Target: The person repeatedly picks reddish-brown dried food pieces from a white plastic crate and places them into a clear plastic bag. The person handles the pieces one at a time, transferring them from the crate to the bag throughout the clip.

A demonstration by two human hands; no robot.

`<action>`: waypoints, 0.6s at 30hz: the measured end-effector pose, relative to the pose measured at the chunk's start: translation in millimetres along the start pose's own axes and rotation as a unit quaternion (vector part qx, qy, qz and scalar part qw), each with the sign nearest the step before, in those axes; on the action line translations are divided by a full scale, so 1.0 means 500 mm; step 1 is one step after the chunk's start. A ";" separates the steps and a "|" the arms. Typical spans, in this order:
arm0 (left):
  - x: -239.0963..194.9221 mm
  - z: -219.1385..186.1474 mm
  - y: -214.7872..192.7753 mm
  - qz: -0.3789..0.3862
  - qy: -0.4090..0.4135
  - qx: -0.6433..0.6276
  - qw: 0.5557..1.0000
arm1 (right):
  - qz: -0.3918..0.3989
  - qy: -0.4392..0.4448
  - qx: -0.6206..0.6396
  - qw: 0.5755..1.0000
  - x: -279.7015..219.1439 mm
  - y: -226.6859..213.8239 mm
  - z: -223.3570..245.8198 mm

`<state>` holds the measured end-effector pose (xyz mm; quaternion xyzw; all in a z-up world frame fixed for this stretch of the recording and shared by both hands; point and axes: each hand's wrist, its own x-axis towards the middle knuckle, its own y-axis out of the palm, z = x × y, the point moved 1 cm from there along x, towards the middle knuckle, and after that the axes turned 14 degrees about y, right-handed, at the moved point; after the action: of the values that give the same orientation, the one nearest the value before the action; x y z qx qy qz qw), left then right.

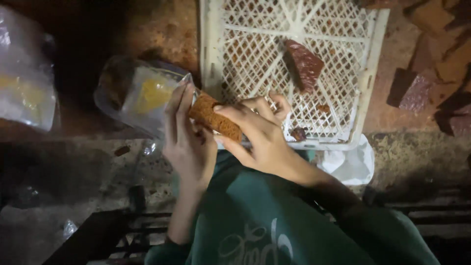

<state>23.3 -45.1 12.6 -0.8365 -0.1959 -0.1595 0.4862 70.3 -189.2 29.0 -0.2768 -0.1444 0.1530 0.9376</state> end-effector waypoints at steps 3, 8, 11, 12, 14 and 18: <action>0.013 -0.010 0.005 -0.005 -0.005 0.019 1.000 | 0.043 -0.048 -0.053 0.997 -0.015 -0.008 -0.010; -0.003 -0.017 0.052 -0.013 0.076 0.017 0.997 | 0.028 -0.031 -0.047 0.998 -0.007 0.004 -0.082; -0.047 -0.087 0.031 0.034 0.099 -0.064 0.992 | -0.022 0.021 0.027 0.999 -0.008 -0.003 -0.131; -0.060 -0.112 0.023 0.067 0.119 -0.080 0.987 | -0.049 0.042 0.072 0.995 0.006 -0.013 -0.140; -0.015 -0.135 -0.010 0.040 0.120 -0.168 0.978 | 0.005 0.055 0.073 0.996 0.035 -0.035 -0.090; -0.028 -0.073 -0.009 0.057 0.124 -0.275 0.952 | 0.196 0.123 0.018 0.973 0.104 -0.131 0.001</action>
<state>5.9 -77.2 27.0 -0.9212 -0.0346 -0.2818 0.2659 131.2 -222.1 75.9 -0.2991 0.0324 0.3015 0.9048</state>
